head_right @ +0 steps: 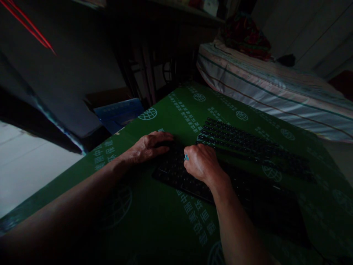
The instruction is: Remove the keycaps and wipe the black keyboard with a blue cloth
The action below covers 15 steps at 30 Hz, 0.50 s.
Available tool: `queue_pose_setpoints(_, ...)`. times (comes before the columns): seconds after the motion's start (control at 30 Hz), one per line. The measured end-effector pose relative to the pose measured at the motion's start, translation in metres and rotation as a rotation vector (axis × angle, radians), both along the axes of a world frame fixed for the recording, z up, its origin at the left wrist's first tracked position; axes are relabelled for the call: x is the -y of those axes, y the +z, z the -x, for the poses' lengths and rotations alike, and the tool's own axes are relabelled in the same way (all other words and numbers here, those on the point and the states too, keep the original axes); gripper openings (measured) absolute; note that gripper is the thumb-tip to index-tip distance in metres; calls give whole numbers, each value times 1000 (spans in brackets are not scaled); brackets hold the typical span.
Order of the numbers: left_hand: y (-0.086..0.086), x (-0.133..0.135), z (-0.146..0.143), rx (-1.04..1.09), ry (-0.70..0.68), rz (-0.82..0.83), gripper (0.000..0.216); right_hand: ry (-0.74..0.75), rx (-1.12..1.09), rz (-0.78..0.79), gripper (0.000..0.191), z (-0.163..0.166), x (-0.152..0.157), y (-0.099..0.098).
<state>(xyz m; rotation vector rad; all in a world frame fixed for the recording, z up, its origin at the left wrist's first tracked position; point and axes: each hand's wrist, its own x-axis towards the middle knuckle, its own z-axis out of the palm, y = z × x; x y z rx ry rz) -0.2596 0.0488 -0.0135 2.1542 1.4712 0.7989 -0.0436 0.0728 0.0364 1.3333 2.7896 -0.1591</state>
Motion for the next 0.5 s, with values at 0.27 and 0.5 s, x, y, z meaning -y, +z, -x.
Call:
queue_pose_setpoints(0.27,-1,-1,0,20,7,9,35,26,-30,-8,12,-2,0,1)
queue_pose_setpoints(0.5,0,0,0,17,6,14,36,12,-26,-19,13,-2,-1,1)
